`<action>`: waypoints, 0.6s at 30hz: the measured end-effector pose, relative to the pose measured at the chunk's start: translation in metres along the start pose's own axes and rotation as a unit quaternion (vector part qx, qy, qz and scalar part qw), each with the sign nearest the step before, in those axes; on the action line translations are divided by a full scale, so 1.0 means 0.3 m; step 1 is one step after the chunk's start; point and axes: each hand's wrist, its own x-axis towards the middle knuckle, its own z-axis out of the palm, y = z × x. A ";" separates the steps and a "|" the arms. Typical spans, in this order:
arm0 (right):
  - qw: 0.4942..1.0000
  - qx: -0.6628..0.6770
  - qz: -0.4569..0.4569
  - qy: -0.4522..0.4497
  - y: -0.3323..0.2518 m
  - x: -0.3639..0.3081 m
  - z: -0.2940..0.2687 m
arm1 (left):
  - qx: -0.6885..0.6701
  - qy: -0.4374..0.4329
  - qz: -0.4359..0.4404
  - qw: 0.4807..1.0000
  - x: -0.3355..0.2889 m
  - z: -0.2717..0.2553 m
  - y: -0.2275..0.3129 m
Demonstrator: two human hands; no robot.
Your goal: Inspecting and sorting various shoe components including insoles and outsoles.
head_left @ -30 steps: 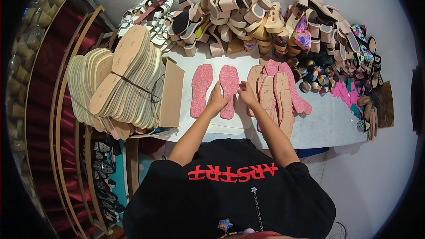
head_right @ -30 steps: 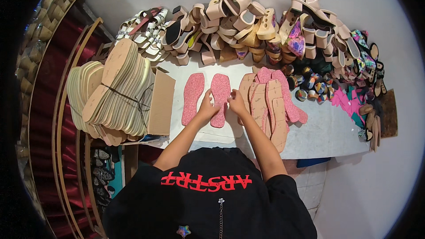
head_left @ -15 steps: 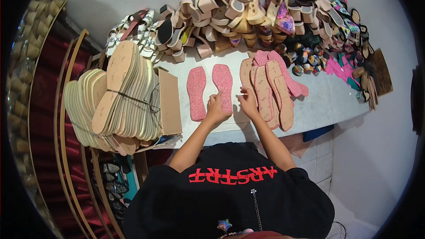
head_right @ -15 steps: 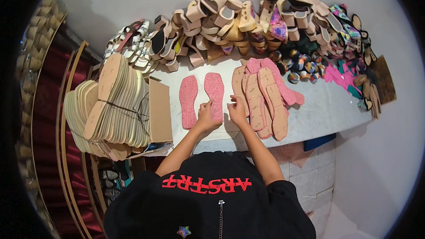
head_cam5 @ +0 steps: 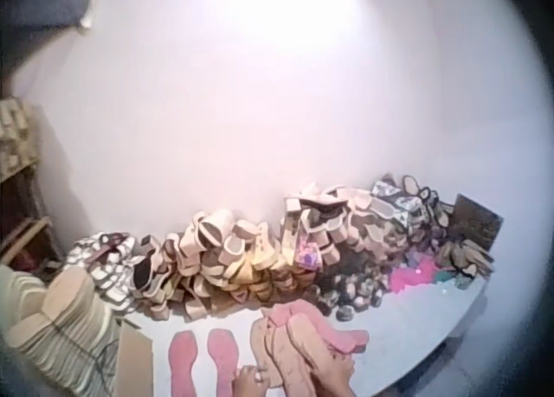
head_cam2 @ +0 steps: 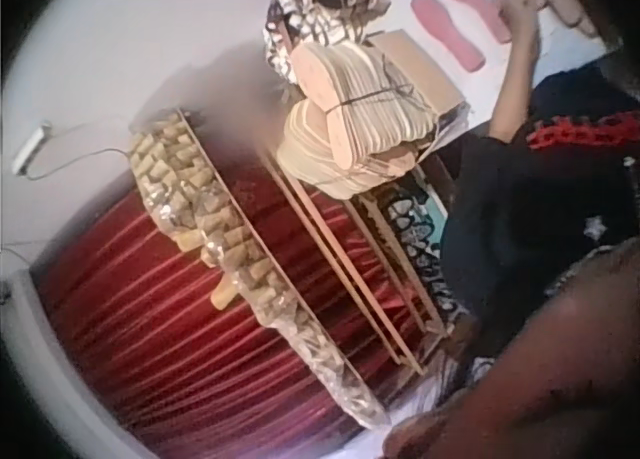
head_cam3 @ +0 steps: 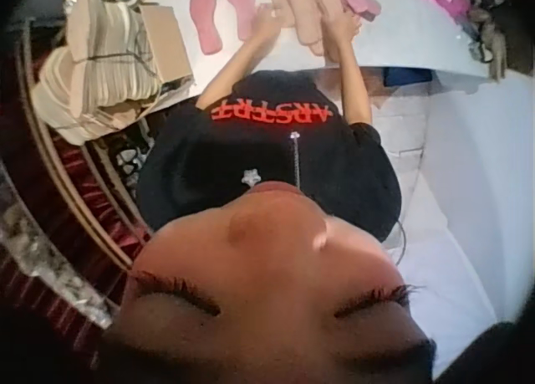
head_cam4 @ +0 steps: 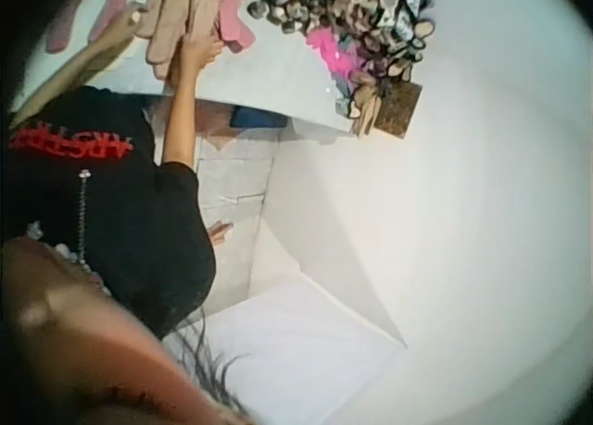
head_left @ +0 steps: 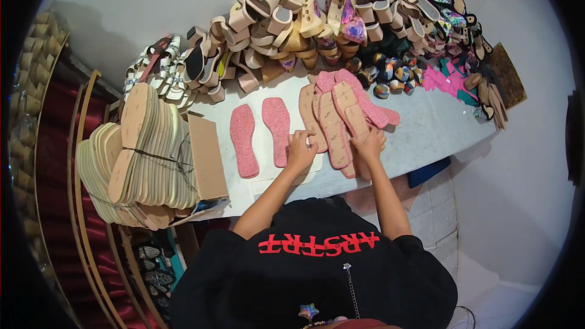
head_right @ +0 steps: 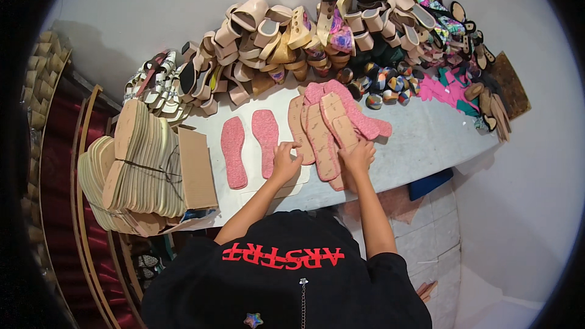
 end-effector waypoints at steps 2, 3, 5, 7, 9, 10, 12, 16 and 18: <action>1.000 -0.001 -0.026 0.010 0.009 0.007 0.001 | -0.018 -0.033 0.027 0.999 0.030 0.055 0.030; 0.998 0.008 -0.056 0.010 0.014 0.010 0.001 | -0.116 -0.054 -0.017 0.992 0.049 0.097 0.023; 0.995 0.027 -0.099 0.016 0.027 0.014 0.002 | -0.156 -0.088 -0.048 0.983 0.073 0.167 0.023; 0.991 0.052 -0.121 0.014 0.043 0.027 0.000 | -0.171 -0.132 -0.062 0.974 0.095 0.226 0.037; 0.983 0.112 -0.147 -0.001 0.046 0.045 -0.013 | -0.223 -0.156 -0.111 0.956 0.110 0.259 0.084; 0.982 0.113 -0.152 -0.003 0.047 0.049 -0.020 | -0.274 -0.181 -0.159 0.931 0.116 0.269 0.103; 0.943 0.257 -0.209 -0.038 0.021 0.048 -0.050 | -0.297 -0.208 -0.193 0.912 0.120 0.243 0.155; 0.917 0.296 -0.250 -0.101 0.006 0.031 -0.026 | -0.585 -0.147 -0.233 0.763 0.094 0.250 0.173; 0.903 0.354 -0.200 -0.137 0.016 0.039 0.031 | -0.554 -0.086 -0.182 0.808 0.072 0.232 0.162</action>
